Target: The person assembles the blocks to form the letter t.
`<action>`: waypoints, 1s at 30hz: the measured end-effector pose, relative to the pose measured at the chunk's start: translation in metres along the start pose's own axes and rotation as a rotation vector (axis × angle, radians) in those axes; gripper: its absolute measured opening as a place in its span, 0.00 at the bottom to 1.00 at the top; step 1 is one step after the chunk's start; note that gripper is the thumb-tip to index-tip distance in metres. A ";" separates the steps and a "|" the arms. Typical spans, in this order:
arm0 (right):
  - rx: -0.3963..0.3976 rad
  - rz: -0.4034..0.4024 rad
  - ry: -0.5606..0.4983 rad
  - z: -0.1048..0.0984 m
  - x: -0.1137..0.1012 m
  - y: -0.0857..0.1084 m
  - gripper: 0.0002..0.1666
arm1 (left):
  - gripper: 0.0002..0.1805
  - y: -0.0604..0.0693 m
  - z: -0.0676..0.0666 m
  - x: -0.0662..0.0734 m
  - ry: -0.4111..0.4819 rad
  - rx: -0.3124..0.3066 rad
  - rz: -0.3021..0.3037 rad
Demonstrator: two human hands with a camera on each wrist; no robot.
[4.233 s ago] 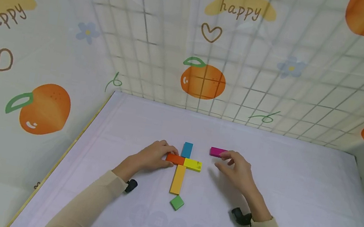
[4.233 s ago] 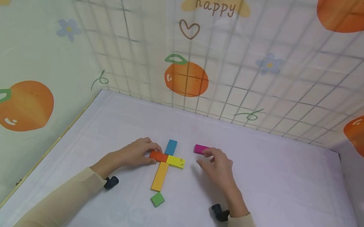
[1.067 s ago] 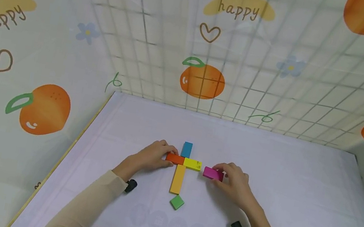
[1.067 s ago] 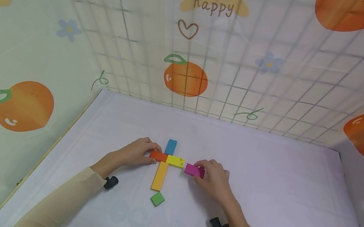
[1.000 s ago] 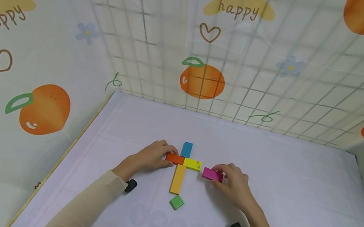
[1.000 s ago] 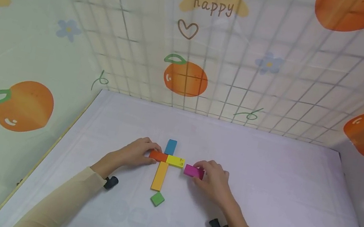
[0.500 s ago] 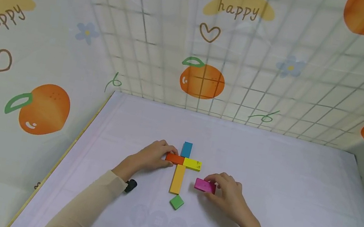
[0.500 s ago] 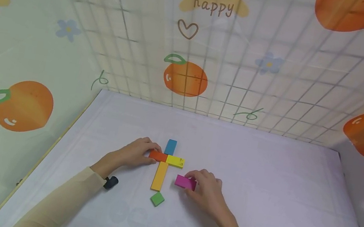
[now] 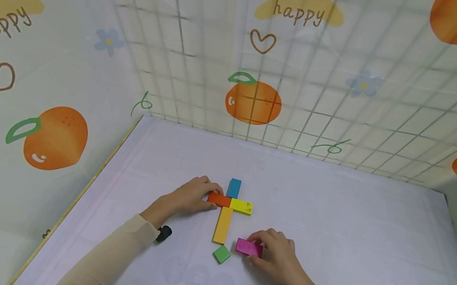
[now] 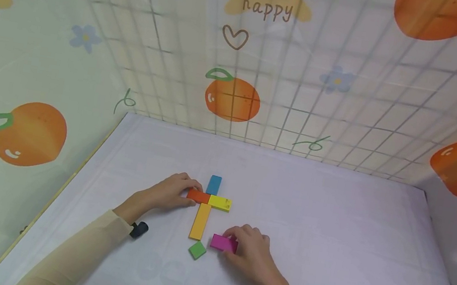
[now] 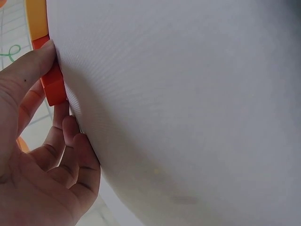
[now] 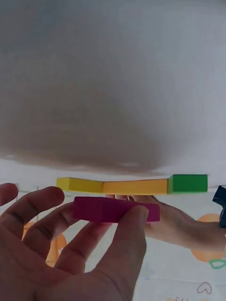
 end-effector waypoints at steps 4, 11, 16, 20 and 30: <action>-0.023 -0.014 -0.005 0.004 0.001 0.002 0.21 | 0.19 0.000 0.000 0.000 0.004 0.002 0.005; -0.063 -0.047 0.000 0.010 0.002 0.004 0.20 | 0.19 0.000 0.000 0.000 0.000 0.002 0.005; -0.083 -0.057 0.011 0.013 0.001 0.007 0.20 | 0.19 0.000 0.000 0.000 0.011 0.001 -0.002; -0.107 -0.055 0.018 0.015 -0.001 0.009 0.21 | 0.19 0.000 0.000 0.000 0.011 0.001 -0.002; -0.136 -0.057 0.031 0.021 -0.003 0.013 0.21 | 0.19 -0.001 0.001 -0.001 0.010 0.006 0.004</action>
Point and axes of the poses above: each hand's wrist, its own y-axis away from the middle knuckle, its own z-axis out of the palm, x = y × z, the point moved 4 cm from there along -y, towards the middle knuckle, and after that the axes turned 2 degrees about y, right-handed, at the moved point
